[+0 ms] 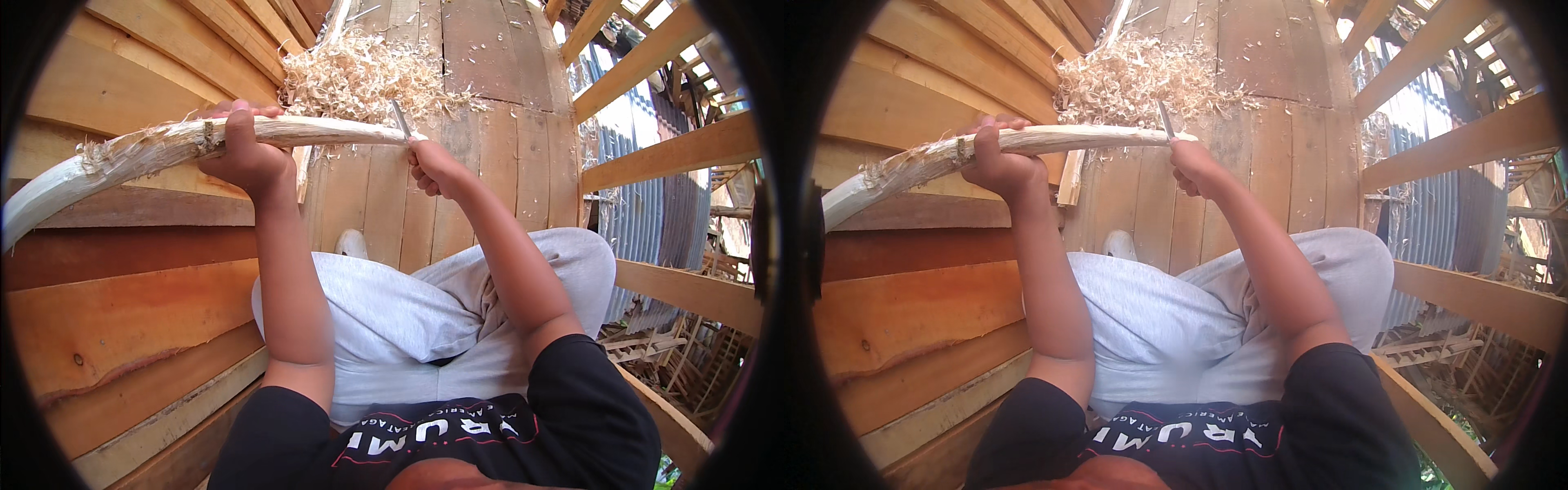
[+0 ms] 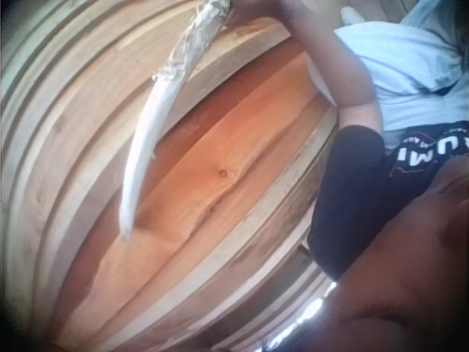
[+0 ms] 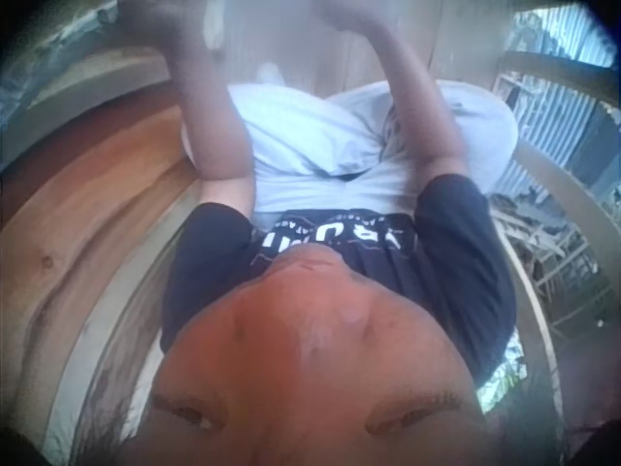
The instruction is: The person sits on a wooden floor and uses a knife to shave and shape a curved piece of wood. They hold the wood with one hand and carefully remove thin layers with the other, creating wood shavings that accumulate on the floor.
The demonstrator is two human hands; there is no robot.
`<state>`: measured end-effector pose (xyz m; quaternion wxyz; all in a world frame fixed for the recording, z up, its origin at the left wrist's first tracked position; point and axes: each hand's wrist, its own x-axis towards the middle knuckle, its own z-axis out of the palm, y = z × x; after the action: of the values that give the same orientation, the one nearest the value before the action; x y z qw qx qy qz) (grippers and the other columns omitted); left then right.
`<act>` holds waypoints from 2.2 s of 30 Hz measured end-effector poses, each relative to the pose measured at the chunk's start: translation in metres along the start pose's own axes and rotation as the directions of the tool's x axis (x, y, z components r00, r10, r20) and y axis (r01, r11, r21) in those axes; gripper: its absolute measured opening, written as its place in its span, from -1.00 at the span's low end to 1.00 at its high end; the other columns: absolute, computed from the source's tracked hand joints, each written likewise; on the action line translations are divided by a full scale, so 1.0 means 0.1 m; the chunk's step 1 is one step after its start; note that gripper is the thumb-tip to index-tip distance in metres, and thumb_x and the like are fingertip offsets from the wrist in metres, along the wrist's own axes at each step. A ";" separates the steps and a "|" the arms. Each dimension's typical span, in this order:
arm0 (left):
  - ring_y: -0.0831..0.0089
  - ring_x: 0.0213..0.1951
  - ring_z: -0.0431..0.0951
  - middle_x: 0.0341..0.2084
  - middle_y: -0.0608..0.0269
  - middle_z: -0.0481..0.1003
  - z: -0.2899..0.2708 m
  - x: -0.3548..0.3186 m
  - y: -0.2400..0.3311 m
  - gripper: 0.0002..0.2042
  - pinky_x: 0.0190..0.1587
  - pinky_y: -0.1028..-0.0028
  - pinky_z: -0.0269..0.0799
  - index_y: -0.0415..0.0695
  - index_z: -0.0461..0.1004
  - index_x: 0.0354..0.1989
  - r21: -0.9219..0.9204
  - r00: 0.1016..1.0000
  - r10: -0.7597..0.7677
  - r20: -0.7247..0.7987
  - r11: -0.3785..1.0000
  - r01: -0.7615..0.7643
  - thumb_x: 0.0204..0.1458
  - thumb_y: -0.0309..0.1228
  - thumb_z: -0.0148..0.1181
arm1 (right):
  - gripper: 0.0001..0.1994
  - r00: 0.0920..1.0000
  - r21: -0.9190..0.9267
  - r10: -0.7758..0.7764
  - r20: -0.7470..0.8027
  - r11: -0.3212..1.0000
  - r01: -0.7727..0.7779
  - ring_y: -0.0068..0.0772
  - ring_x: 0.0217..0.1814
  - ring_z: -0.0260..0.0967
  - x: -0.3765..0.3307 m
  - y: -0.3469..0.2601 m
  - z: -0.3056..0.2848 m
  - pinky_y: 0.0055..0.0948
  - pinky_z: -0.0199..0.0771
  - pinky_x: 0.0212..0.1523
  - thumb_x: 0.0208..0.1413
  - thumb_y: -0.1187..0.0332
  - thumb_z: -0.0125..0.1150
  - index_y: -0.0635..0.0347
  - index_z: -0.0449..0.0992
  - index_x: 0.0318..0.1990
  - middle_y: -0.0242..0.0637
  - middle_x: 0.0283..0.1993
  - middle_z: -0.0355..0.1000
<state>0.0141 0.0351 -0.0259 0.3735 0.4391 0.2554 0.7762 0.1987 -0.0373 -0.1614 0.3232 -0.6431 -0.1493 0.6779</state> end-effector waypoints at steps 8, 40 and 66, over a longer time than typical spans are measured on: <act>0.39 -0.65 0.45 -0.63 0.23 0.30 -0.02 -0.01 -0.02 -0.82 -0.54 0.32 0.57 -0.12 0.22 -0.45 -0.026 1.000 -0.007 0.026 1.000 0.007 -0.17 -0.59 0.11 | -0.61 1.000 0.036 0.025 0.006 0.999 -0.025 -0.71 -0.73 -0.30 0.02 0.02 -0.04 -0.55 -0.32 -0.74 0.30 0.04 -0.30 -0.02 0.08 -0.55 -0.62 -0.69 -0.12; 0.39 -0.67 0.47 -0.62 0.24 0.29 0.02 -0.10 0.06 -0.81 -0.53 0.41 0.55 -0.14 0.18 -0.41 -0.028 0.990 0.022 0.139 0.999 -0.018 -0.12 -0.60 0.08 | -0.43 0.941 0.125 -0.027 0.338 0.992 -0.016 -0.71 -0.76 -0.39 -0.55 -0.28 0.29 -0.58 -0.38 -0.77 0.27 -0.24 -0.38 -0.07 -0.05 -0.65 -0.65 -0.74 -0.25; 0.44 -0.63 0.36 -0.65 0.29 0.23 0.04 -0.12 0.06 -0.81 -0.53 0.45 0.47 -0.08 0.19 -0.40 -0.120 0.971 -0.035 0.235 0.991 0.065 -0.15 -0.62 0.02 | -0.41 0.692 0.276 -0.050 0.720 0.936 -0.219 -0.72 -0.78 -0.46 -0.36 -0.18 0.04 -0.63 -0.46 -0.83 0.25 -0.29 -0.34 -0.08 -0.03 -0.67 -0.66 -0.76 -0.25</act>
<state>0.0194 0.0219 -0.0252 0.4475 0.4955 0.1711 0.7245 0.1978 -0.0456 -0.1218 0.3134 -0.2680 -0.1134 0.9039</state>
